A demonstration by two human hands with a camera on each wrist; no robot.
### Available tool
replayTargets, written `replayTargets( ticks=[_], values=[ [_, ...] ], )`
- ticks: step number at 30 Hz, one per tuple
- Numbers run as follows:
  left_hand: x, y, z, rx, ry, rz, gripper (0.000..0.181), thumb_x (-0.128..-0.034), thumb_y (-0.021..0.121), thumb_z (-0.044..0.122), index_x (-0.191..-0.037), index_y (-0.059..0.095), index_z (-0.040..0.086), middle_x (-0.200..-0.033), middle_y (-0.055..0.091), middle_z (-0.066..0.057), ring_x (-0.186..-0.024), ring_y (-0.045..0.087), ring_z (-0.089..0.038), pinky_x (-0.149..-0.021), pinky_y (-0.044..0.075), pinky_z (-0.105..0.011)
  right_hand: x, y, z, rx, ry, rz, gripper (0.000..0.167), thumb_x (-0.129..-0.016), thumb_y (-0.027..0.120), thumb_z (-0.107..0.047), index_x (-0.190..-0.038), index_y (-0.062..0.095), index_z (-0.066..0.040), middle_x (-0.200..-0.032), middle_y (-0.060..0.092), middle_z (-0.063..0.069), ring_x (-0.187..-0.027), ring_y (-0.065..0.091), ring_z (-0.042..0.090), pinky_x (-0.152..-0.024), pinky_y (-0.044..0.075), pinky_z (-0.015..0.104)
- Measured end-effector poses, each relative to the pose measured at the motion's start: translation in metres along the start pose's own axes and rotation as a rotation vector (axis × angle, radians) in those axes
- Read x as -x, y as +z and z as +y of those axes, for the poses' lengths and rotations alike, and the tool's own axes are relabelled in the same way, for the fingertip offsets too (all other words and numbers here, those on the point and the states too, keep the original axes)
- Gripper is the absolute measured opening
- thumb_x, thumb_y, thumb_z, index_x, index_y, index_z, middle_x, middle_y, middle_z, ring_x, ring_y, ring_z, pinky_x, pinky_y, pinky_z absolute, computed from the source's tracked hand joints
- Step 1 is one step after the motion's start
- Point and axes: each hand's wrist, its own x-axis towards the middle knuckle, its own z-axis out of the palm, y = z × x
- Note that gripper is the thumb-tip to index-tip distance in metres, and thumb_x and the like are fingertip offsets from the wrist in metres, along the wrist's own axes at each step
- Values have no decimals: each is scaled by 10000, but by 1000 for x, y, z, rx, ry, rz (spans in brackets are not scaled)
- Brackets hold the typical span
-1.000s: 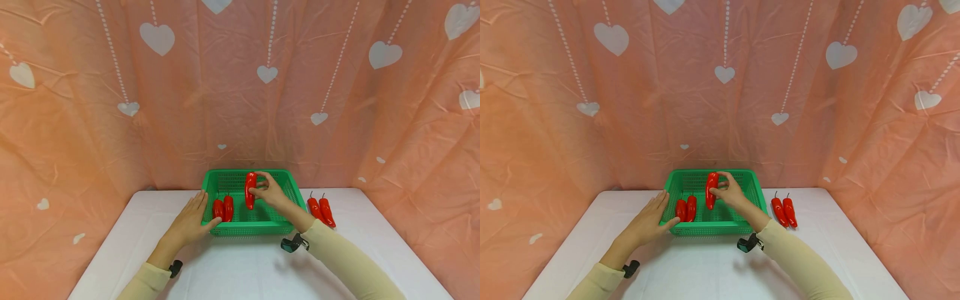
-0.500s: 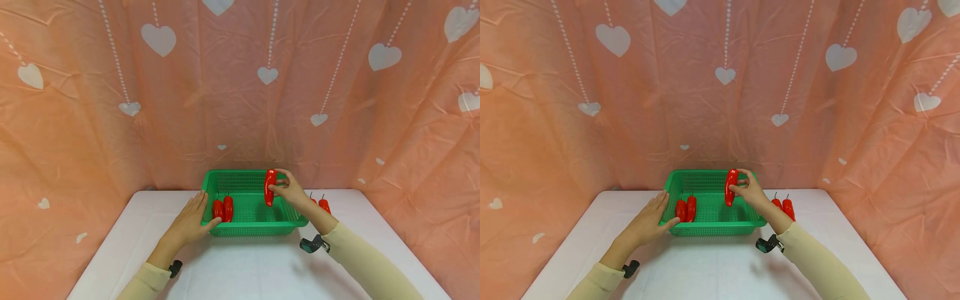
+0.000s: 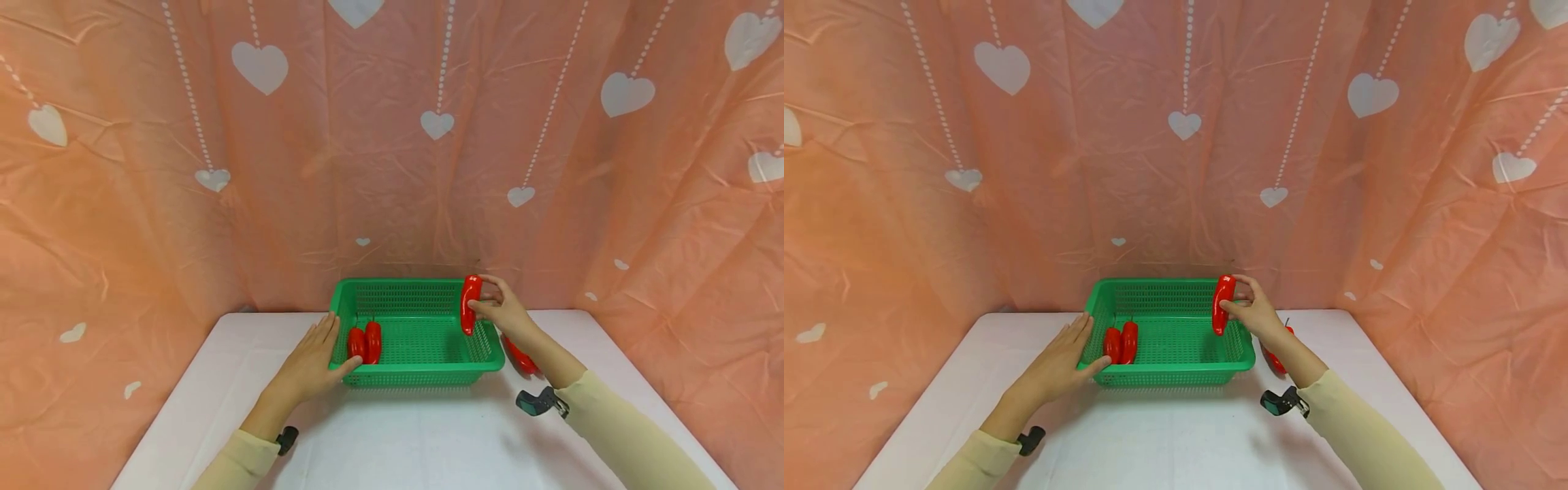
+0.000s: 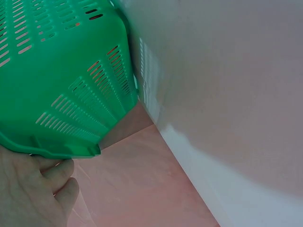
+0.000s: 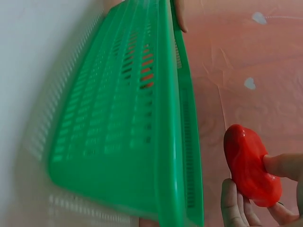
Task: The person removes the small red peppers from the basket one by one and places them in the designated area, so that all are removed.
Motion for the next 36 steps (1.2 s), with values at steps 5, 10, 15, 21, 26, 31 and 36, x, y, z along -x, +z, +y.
replayTargets(
  ticks=[5, 10, 15, 21, 26, 31, 36],
  values=[
    [-1, 1, -1, 3, 0, 0, 1023, -1042, 553, 655, -1651, 238, -104, -1763, 176, -251, -1648, 131, -415, -1338, 142, -549, 6, -18, 6, 36, 13, 21, 763, -1068, 692, -181, -1678, 242, -84, -1383, 562, 281, -1057, 671, 184, -929, 625, 308],
    [-1, 2, -2, -4, -2, -2, 1048, -1036, 519, 697, -1655, 229, -97, -1767, 166, -243, -1650, 128, -411, -1340, 138, -543, 12, -35, 10, 65, 13, 43, 760, -1079, 673, -196, -1694, 237, -93, -1447, 530, 310, -1118, 656, 222, -964, 621, 352],
    [-1, 3, -3, 1, -5, -5, 1013, -1044, 566, 633, -1654, 226, -100, -1768, 164, -243, -1651, 125, -407, -1340, 135, -543, 21, -51, 14, 135, 32, 53, 766, -1095, 647, -244, -1710, 211, -112, -1483, 517, 319, -1074, 685, 206, -1026, 590, 471],
    [-2, 4, -3, -7, -3, -2, 1002, -1048, 575, 614, -1652, 224, -104, -1768, 162, -242, -1651, 125, -405, -1341, 133, -538, 28, -68, 26, 157, 52, 62, 768, -1103, 629, -240, -1715, 185, -103, -1497, 493, 349, -1061, 691, 232, -1112, 507, 649],
    [-2, 3, -4, -9, -3, -1, 1004, -1048, 573, 619, -1654, 223, -101, -1769, 161, -241, -1652, 123, -404, -1341, 134, -537, 32, -80, 40, 185, 83, 73, 778, -1098, 636, -229, -1707, 178, -80, -1515, 460, 368, -1129, 683, 321, -1098, 518, 640],
    [-2, 3, -4, -13, -4, -1, 1000, -1047, 578, 613, -1652, 228, -102, -1768, 166, -244, -1650, 128, -409, -1340, 137, -538, 36, -91, 54, 190, 102, 64, 769, -1092, 643, -205, -1683, 184, -30, -1518, 441, 374, -1306, 564, 470, -986, 628, 461],
    [-2, 4, -4, -10, -3, -7, 1012, -1046, 562, 635, -1656, 221, -98, -1770, 155, -241, -1651, 121, -408, -1341, 133, -540, 38, -104, 69, 191, 120, 48, 747, -1093, 634, -193, -1675, 201, -15, -1511, 434, 394, -1312, 556, 501, -935, 649, 421]
  ],
)
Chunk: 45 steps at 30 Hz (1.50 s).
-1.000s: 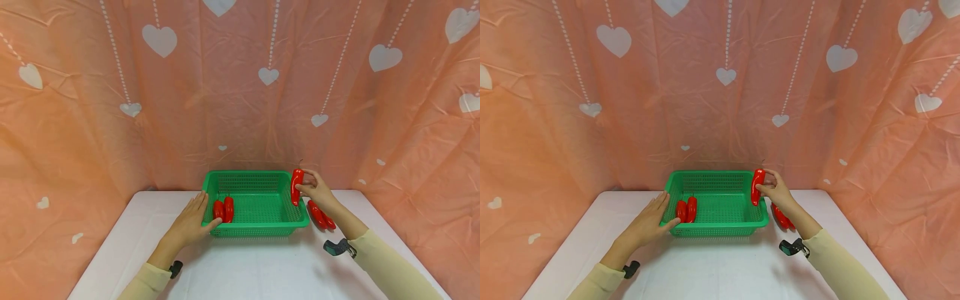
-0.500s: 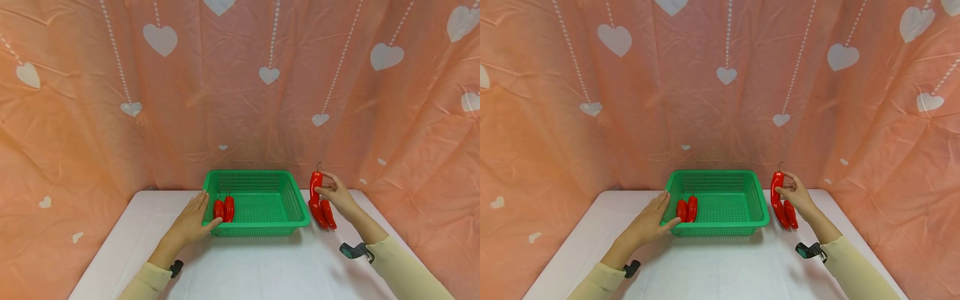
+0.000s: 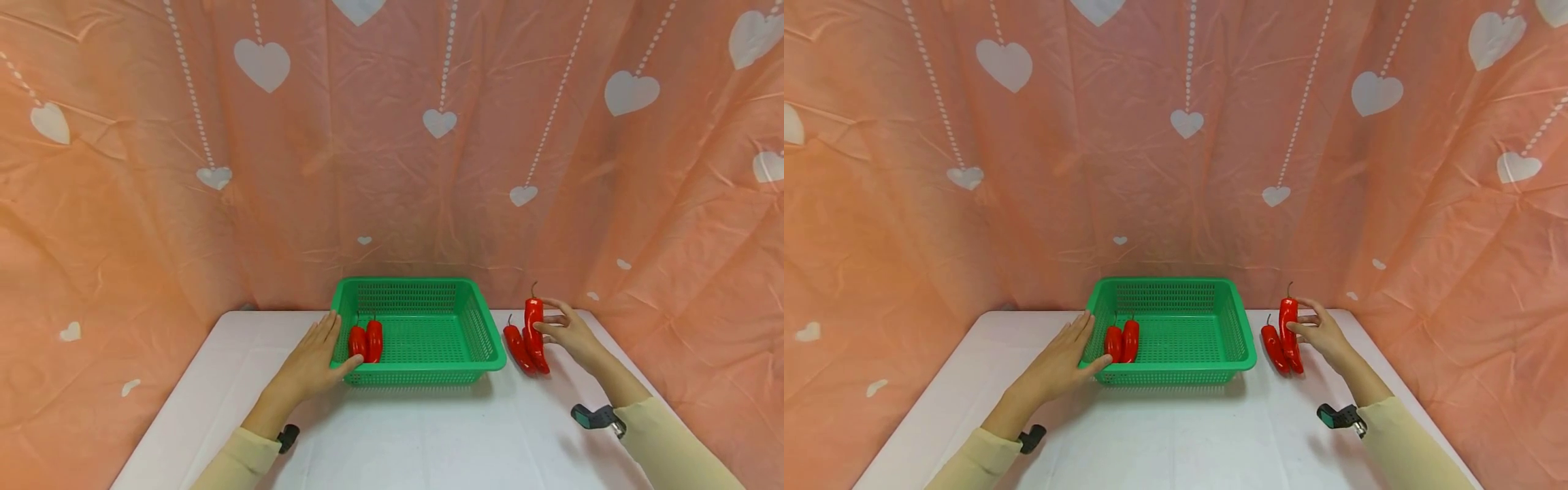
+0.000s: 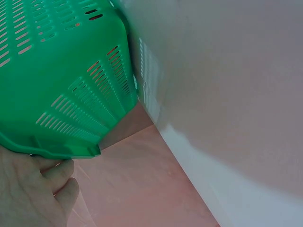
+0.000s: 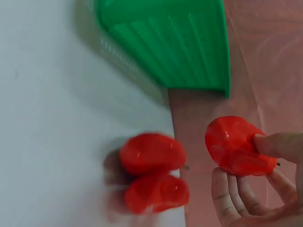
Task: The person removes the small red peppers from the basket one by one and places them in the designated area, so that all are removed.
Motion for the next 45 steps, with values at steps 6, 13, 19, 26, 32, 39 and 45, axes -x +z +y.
replayTargets(
  ticks=[6, 13, 19, 26, 32, 39, 45],
  values=[
    [0, 0, -1, -4, 1, -6, 1058, -1030, 510, 711, -1657, 227, -92, -1772, 156, -237, -1652, 121, -407, -1341, 132, -539, -1, -12, 19, 44, 8, -18, 730, -1100, 613, -201, -1670, 203, -2, -1504, 436, 411, -1273, 589, 489, -987, 620, 536],
    [0, 0, -1, -4, 1, -7, 1062, -1030, 499, 721, -1657, 228, -92, -1771, 157, -238, -1652, 121, -409, -1341, 134, -544, 1, -20, 31, 91, 42, -37, 754, -1095, 620, -232, -1679, 201, -5, -1571, 367, 406, -1383, 470, 577, -1028, 584, 601],
    [1, -1, 0, 3, 1, -4, 1041, -1035, 527, 686, -1655, 232, -97, -1767, 166, -245, -1650, 126, -414, -1339, 137, -548, 1, -24, 39, 102, 98, -61, 779, -1093, 622, -260, -1685, 183, -9, -1559, 376, 403, -1330, 530, 526, -1004, 609, 555],
    [0, 0, 0, 4, -3, -9, 1039, -1037, 529, 680, -1657, 222, -95, -1770, 156, -242, -1652, 116, -410, -1341, 128, -543, -2, -27, 47, 107, 138, -92, 773, -1091, 624, -244, -1674, 188, 16, -1552, 377, 408, -1317, 548, 511, -1010, 615, 507],
    [0, 0, 0, 11, -7, -7, 1004, -1045, 575, 619, -1658, 223, -93, -1771, 155, -241, -1654, 108, -408, -1341, 125, -544, -5, -27, 51, 107, 151, -103, 764, -1088, 624, -231, -1670, 202, 28, -1525, 403, 410, -1281, 573, 462, -984, 630, 455],
    [0, -1, 1, 19, -6, 2, 993, -1046, 587, 605, -1654, 236, -97, -1768, 166, -243, -1651, 125, -410, -1339, 135, -548, -12, -27, 57, 108, 166, -106, 709, -1099, 591, -188, -1656, 220, 46, -1517, 393, 426, -1196, 616, 389, -930, 643, 404],
    [0, -2, 2, 22, -9, -4, 996, -1046, 591, 601, -1655, 228, -99, -1769, 156, -245, -1652, 118, -411, -1341, 123, -546, -16, -28, 61, 120, 160, -115, 678, -1105, 572, -164, -1641, 227, 66, -1503, 400, 441, -1214, 604, 445, -919, 645, 406]
  ],
)
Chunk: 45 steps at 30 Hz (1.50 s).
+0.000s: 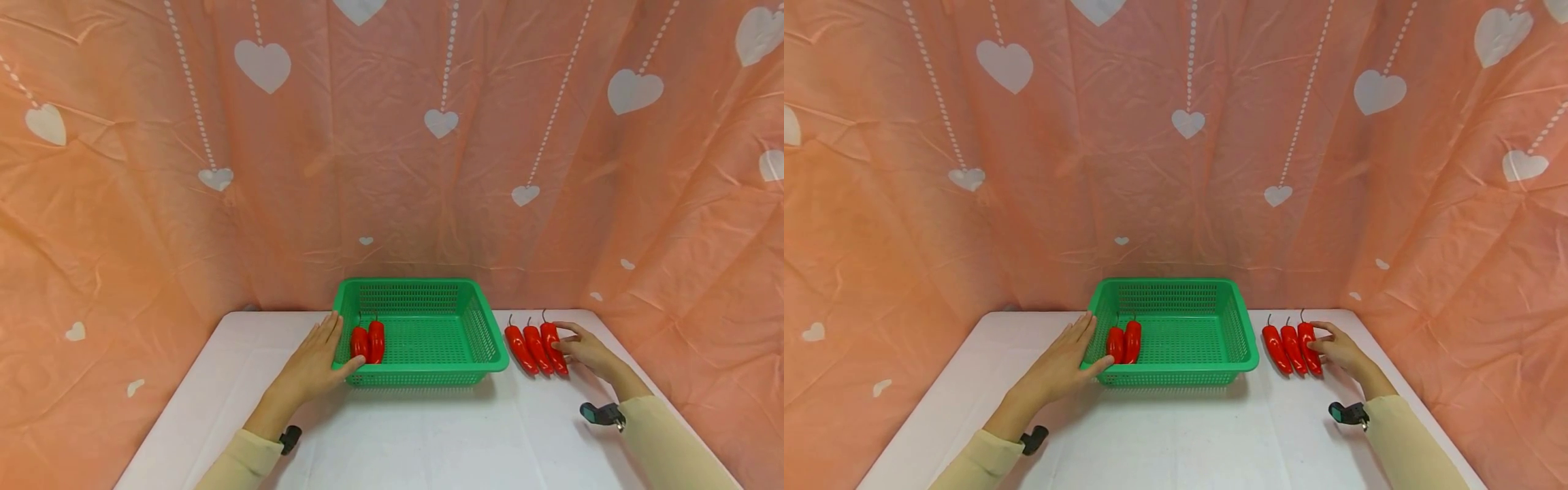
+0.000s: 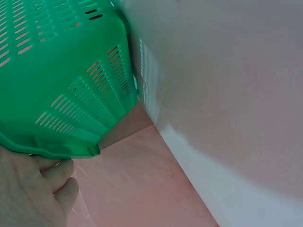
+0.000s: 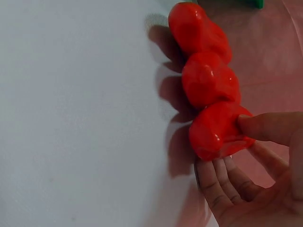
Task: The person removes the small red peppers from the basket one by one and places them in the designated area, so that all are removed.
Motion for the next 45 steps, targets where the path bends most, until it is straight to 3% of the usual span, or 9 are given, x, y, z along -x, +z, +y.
replayTargets(
  ticks=[7, 21, 29, 37, 45],
  values=[
    [1, 0, 0, -3, 4, 7, 985, -1048, 593, 589, -1652, 234, -101, -1769, 160, -245, -1651, 123, -410, -1341, 118, -543, 0, 0, -2, 17, 12, -1, 684, -1104, 587, -183, -1635, 236, 68, -1499, 421, 431, -1289, 547, 500, -972, 630, 428],
    [1, 1, 0, -2, 4, 8, 992, -1050, 580, 604, -1653, 229, -101, -1769, 157, -246, -1652, 117, -407, -1340, 117, -538, 2, -3, -1, 29, -17, 19, 651, -1108, 587, -205, -1597, 290, 107, -1488, 451, 430, -1206, 647, 430, -955, 642, 409],
    [0, 1, -1, -3, 1, 5, 988, -1049, 583, 601, -1654, 235, -96, -1769, 162, -242, -1653, 120, -404, -1342, 113, -537, 2, -6, -2, 30, -6, 72, 614, -1110, 574, -196, -1589, 325, 96, -1451, 510, 412, -1137, 681, 376, -919, 653, 390],
    [0, 2, -2, -1, 3, 4, 999, -1047, 574, 619, -1656, 229, -94, -1770, 157, -242, -1654, 114, -402, -1341, 117, -542, 7, -4, -13, 52, -97, 139, 573, -1132, 532, -192, -1570, 333, 118, -1442, 494, 430, -1156, 668, 491, -980, 624, 512],
    [0, 3, -2, 3, 5, 6, 999, -1046, 581, 612, -1656, 226, -95, -1771, 156, -240, -1654, 111, -399, -1341, 121, -541, 15, 7, -38, 78, -203, 218, 545, -1119, 578, -208, -1550, 423, 87, -1427, 552, 383, -1232, 633, 545, -931, 647, 483]
  ],
)
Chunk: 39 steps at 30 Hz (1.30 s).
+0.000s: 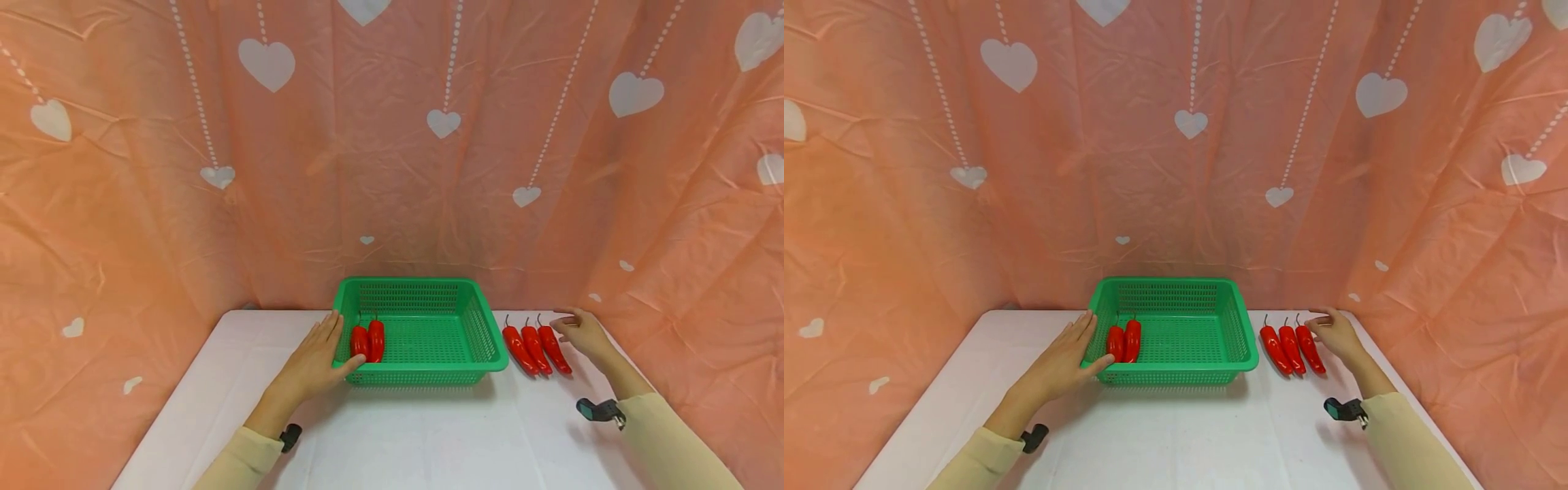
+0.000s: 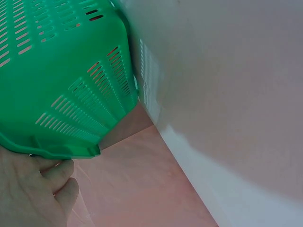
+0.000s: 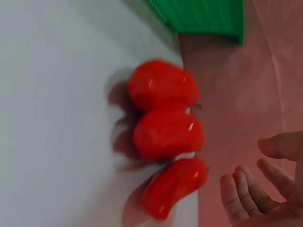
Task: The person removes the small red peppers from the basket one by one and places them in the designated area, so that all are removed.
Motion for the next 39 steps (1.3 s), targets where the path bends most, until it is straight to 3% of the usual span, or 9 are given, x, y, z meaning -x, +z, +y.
replayTargets(
  ticks=[9, 19, 22, 26, 33, 39],
  values=[
    [0, 0, 0, -7, 2, 1, 1000, -1044, 581, 617, -1655, 234, -94, -1769, 162, -242, -1654, 118, -397, -1341, 128, -541, -4, 16, -36, -9, -9, 26, 564, -1118, 595, -248, -1578, 425, 31, -1411, 583, 347, -1234, 650, 511, -1046, 568, 547],
    [-1, -1, 0, -11, 3, -9, 1046, -1036, 517, 698, -1660, 221, -89, -1772, 155, -239, -1652, 126, -404, -1343, 128, -535, -9, 31, -66, -77, -97, 22, 541, -1102, 626, -194, -1567, 453, 21, -1402, 595, 335, -1157, 691, 394, -871, 618, 215],
    [0, 0, 0, -3, 10, 4, 1050, -1034, 510, 705, -1654, 235, -97, -1767, 169, -246, -1645, 145, -421, -1340, 138, -546, -11, 38, -75, -88, -128, 15, 520, -1097, 627, -152, -1559, 463, 23, -1381, 606, 330, -1121, 701, 350, -847, 608, 194],
    [0, -1, -1, -4, 9, 4, 1055, -1032, 508, 712, -1655, 235, -96, -1767, 169, -245, -1647, 142, -416, -1340, 139, -546, -12, 47, -85, -102, -170, 7, 497, -1086, 637, -108, -1536, 481, 35, -1348, 618, 337, -1127, 687, 416, -819, 573, 154],
    [0, 0, 0, -4, 2, -4, 1025, -1042, 552, 657, -1652, 235, -103, -1766, 167, -252, -1649, 132, -413, -1339, 134, -553, -18, 67, -97, -148, -223, 8, 484, -1057, 680, -67, -1478, 505, 95, -1270, 647, 344, -1076, 684, 396, -774, 575, 176],
    [0, 1, 0, -1, -5, 1, 996, -1046, 587, 607, -1658, 225, -89, -1771, 158, -238, -1653, 124, -398, -1342, 121, -537, -22, 82, -109, -162, -256, -8, 478, -1040, 714, -76, -1453, 544, 95, -1273, 658, 310, -1118, 662, 393, -839, 523, 125]
  ],
)
